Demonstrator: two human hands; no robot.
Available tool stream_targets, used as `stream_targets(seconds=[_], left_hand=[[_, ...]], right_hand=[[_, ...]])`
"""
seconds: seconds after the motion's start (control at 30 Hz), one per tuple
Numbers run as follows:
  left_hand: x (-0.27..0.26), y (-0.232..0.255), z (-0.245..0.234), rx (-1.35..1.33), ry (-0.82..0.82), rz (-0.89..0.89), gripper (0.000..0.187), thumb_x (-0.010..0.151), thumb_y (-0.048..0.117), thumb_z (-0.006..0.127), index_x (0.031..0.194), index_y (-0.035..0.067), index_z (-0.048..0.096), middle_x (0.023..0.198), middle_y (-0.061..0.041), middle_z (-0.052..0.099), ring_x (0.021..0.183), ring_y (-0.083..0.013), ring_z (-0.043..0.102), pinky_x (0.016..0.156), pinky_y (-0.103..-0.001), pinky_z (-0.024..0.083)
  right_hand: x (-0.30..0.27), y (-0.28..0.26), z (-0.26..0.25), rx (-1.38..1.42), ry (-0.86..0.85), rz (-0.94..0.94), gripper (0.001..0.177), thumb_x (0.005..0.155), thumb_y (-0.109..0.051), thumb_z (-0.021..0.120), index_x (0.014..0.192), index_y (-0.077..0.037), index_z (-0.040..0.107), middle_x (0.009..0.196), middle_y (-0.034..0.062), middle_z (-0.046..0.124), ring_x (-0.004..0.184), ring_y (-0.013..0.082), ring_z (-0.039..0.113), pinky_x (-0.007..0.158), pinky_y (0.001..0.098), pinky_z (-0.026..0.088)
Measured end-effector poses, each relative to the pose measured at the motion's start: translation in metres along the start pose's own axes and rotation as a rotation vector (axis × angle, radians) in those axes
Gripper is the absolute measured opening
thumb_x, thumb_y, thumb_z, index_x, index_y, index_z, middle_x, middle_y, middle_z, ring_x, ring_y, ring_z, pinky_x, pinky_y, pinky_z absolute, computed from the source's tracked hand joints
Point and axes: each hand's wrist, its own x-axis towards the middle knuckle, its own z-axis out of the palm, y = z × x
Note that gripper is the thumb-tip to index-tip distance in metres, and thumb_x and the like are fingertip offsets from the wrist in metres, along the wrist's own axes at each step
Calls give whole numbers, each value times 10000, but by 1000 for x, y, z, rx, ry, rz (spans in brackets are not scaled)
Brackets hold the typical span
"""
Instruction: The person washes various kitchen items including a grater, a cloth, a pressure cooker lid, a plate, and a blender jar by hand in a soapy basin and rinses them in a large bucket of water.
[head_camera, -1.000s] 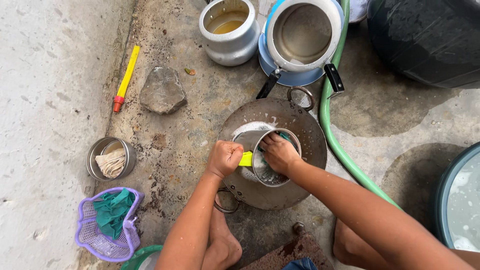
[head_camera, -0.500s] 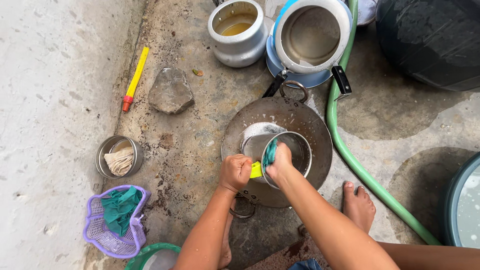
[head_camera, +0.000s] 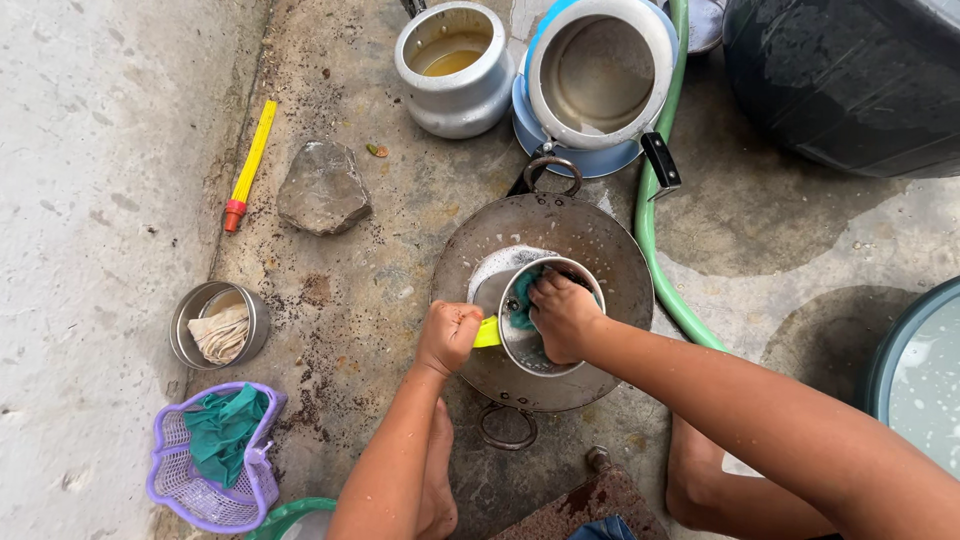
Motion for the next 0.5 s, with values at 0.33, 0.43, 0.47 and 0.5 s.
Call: stream_targets(seconds=[0.33, 0.43, 0.47, 0.5], left_hand=[[-10, -18, -5, -83, -7, -44, 344, 893, 211, 516, 640, -13, 452, 539, -131, 355, 487, -182, 372, 494, -377, 318], [-23, -26, -5, -132, 44, -58, 338, 913, 207, 496, 651, -3, 457, 547, -123, 366, 498, -175, 396, 501, -368, 327], [-23, -26, -7, -130, 63, -53, 339, 915, 205, 489, 644, 3, 464, 537, -115, 386, 489, -170, 417, 503, -365, 332], [-25, -25, -7, -130, 65, -54, 339, 915, 205, 489, 644, 3, 464, 537, -115, 386, 489, -170, 417, 503, -365, 332]], right_hand=[[49, 5, 25, -264, -172, -46, 504, 1041, -386, 384, 1492, -216, 532, 1728, 29, 148, 1608, 266, 19, 1275, 433, -39], [53, -4, 18, -285, -185, -77, 519, 1035, -388, 392, 1505, -206, 512, 1724, 42, 122, 1596, 289, -4, 1261, 440, -50], [53, -6, 14, -262, -200, -64, 542, 1022, -383, 406, 1516, -182, 498, 1721, 65, 106, 1581, 307, -6, 1250, 447, -46], [52, -9, 10, -263, -200, -66, 542, 1022, -383, 406, 1516, -182, 498, 1721, 65, 106, 1581, 307, -6, 1250, 447, -46]])
